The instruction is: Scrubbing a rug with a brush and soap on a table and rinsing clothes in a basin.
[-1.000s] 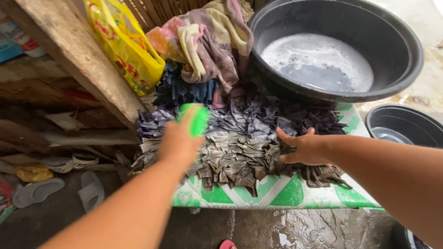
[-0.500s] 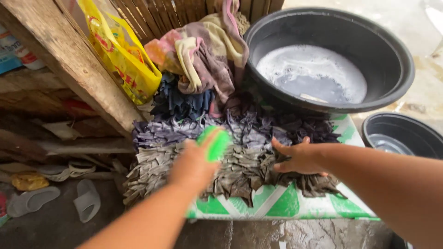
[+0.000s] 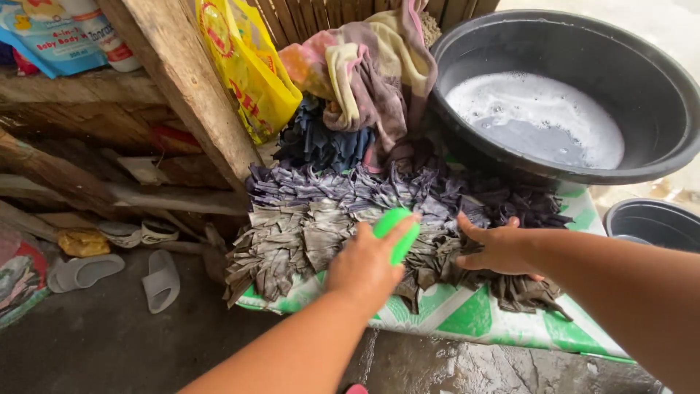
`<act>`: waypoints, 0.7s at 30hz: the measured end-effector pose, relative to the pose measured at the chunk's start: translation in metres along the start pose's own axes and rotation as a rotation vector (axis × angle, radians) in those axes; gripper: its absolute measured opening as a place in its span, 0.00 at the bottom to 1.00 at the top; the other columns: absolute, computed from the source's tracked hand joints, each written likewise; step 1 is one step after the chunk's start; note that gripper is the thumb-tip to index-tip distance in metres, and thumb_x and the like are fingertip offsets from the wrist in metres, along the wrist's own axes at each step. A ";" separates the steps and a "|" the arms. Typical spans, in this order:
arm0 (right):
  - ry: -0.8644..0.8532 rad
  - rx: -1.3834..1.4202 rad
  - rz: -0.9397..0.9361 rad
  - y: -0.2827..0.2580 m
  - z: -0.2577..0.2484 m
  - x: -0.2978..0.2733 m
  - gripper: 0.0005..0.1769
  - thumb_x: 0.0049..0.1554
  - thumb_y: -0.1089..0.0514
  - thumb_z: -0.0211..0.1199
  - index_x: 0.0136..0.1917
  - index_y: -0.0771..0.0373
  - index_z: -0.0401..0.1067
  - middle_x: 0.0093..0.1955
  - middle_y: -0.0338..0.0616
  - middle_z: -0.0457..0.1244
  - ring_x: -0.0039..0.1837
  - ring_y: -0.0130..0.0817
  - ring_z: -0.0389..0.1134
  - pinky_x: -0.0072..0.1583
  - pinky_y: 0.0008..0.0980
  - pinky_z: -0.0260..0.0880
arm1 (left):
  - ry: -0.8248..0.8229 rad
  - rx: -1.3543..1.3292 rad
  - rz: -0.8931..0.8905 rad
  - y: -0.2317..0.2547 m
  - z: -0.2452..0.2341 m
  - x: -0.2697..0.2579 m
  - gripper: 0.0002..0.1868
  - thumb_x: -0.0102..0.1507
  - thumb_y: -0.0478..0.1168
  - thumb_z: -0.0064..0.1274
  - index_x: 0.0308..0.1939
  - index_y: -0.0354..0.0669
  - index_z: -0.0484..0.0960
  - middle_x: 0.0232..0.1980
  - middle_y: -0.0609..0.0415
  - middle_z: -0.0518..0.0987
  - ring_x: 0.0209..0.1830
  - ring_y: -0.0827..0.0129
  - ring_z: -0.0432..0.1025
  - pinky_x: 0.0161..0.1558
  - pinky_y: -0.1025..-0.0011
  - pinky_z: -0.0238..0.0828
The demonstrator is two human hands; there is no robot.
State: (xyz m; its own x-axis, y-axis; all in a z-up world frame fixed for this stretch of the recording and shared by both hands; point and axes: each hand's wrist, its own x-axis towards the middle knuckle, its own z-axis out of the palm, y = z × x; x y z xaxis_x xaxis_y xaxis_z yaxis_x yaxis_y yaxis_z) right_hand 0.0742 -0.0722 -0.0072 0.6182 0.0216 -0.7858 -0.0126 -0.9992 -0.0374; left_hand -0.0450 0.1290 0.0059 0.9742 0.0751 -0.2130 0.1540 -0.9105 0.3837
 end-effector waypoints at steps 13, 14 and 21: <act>0.106 -0.082 -0.061 0.006 0.009 0.022 0.54 0.57 0.25 0.57 0.81 0.14 0.21 0.84 0.72 0.17 0.81 0.79 0.40 0.70 0.59 0.69 | 0.381 -0.206 -0.272 -0.043 -0.016 0.002 0.47 0.55 0.47 0.66 0.73 0.81 0.56 0.58 0.43 0.68 0.52 0.48 0.75 0.50 0.51 0.76; 0.096 -0.073 -0.048 0.005 0.005 0.022 0.55 0.57 0.25 0.57 0.81 0.13 0.20 0.84 0.73 0.18 0.81 0.79 0.37 0.71 0.59 0.66 | 0.240 -0.138 -0.133 -0.025 -0.013 -0.005 0.48 0.57 0.46 0.65 0.74 0.85 0.55 0.57 0.43 0.68 0.51 0.47 0.75 0.50 0.50 0.75; 0.039 -0.030 -0.025 0.004 0.008 0.015 0.55 0.55 0.24 0.56 0.80 0.13 0.20 0.85 0.69 0.17 0.83 0.77 0.38 0.72 0.61 0.69 | 0.186 0.039 -0.463 -0.147 -0.031 -0.038 0.45 0.59 0.50 0.64 0.75 0.88 0.57 0.54 0.46 0.70 0.50 0.49 0.76 0.52 0.51 0.74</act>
State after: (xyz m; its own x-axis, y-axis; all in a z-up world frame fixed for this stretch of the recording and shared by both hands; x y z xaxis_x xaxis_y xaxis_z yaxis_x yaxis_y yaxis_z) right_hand 0.0773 -0.0759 -0.0241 0.6484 0.0457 -0.7599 0.0267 -0.9989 -0.0373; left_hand -0.0990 0.2725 -0.0144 0.8184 0.5431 -0.1877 0.5745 -0.7788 0.2519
